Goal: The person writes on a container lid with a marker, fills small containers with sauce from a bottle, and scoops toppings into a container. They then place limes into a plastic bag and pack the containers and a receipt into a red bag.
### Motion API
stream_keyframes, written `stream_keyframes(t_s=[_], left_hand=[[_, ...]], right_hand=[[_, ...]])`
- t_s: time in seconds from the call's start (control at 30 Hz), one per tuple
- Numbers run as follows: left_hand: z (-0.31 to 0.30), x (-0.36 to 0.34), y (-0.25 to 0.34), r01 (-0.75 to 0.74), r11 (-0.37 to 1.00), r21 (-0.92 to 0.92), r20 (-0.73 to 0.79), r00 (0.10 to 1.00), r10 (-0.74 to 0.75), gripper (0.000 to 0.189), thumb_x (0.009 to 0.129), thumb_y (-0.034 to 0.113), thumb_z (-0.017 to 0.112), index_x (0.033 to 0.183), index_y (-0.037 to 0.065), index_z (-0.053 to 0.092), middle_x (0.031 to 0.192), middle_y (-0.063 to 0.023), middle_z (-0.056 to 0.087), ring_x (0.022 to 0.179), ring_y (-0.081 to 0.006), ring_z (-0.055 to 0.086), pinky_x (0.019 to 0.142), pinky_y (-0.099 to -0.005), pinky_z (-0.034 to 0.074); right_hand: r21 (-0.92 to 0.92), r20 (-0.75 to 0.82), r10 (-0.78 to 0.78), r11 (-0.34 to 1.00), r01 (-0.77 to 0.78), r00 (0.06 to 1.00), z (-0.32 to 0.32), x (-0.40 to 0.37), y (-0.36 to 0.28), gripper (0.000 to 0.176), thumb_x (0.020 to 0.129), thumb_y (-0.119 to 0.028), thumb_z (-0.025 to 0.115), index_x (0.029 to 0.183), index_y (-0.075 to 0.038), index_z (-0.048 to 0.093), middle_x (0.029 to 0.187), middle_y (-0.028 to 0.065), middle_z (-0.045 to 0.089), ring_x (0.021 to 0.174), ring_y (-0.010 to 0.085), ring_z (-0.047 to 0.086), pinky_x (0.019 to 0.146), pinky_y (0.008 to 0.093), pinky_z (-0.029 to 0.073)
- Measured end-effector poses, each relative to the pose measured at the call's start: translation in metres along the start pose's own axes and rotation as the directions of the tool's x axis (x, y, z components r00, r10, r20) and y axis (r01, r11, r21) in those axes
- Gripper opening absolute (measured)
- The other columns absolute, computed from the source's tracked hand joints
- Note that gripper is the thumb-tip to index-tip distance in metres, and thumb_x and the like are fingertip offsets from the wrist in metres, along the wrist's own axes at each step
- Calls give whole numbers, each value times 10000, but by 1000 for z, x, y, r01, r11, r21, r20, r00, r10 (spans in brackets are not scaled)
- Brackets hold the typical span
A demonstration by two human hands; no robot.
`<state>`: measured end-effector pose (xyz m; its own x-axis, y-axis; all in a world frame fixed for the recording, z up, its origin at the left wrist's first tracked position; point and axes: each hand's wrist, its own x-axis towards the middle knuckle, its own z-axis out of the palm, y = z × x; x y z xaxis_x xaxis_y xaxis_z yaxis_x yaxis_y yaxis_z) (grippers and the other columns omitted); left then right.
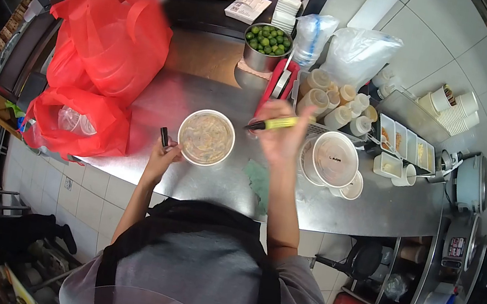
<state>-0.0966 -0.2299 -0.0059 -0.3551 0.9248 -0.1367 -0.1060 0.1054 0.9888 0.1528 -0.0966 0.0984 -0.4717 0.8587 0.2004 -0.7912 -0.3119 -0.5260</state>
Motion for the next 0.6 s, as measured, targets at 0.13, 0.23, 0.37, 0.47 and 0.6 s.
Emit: stream_keyframes(t_s=[0.13,0.23,0.37,0.47,0.6], left_hand=[[1,-7,0,203,965,-168,206,964,-167,315,826,39,615,959,62,329,786,-107,555,712,-211,639,620,-314,572],[8,-15,1,290,937,-196,241,940,-241,348,846,93,611,991,89,295,811,-159,600,696,-266,660,591,-302,577],[10,-11,3,341,910,-237,203,933,-297,376,842,120,627,982,87,280,764,-163,605,662,-257,660,568,-293,571],[9,-9,5,343,909,-238,213,931,-296,388,836,131,640,973,90,280,735,-154,604,656,-251,659,564,-298,568],[9,-9,3,361,900,-244,229,923,-308,355,850,126,618,978,107,287,759,-164,614,661,-248,661,561,-282,568]], right_hand=[[-206,-224,199,947,-246,954,8,8,69,589,910,-532,378,982,12,594,977,141,620,851,222,642,719,291,519],[-597,-47,52,799,-70,998,-11,9,103,273,916,-263,527,947,0,591,1006,164,616,923,207,631,669,235,491],[-734,-35,126,670,-111,991,-25,9,118,173,785,-13,660,727,-52,501,800,56,604,674,70,556,550,194,416],[-853,8,-42,522,29,999,-23,8,121,276,744,-67,707,656,-72,446,619,-36,485,566,33,472,479,212,360],[-851,-51,9,524,-48,999,-25,6,125,281,726,-75,716,648,-71,447,596,-34,464,536,36,429,465,213,328]])
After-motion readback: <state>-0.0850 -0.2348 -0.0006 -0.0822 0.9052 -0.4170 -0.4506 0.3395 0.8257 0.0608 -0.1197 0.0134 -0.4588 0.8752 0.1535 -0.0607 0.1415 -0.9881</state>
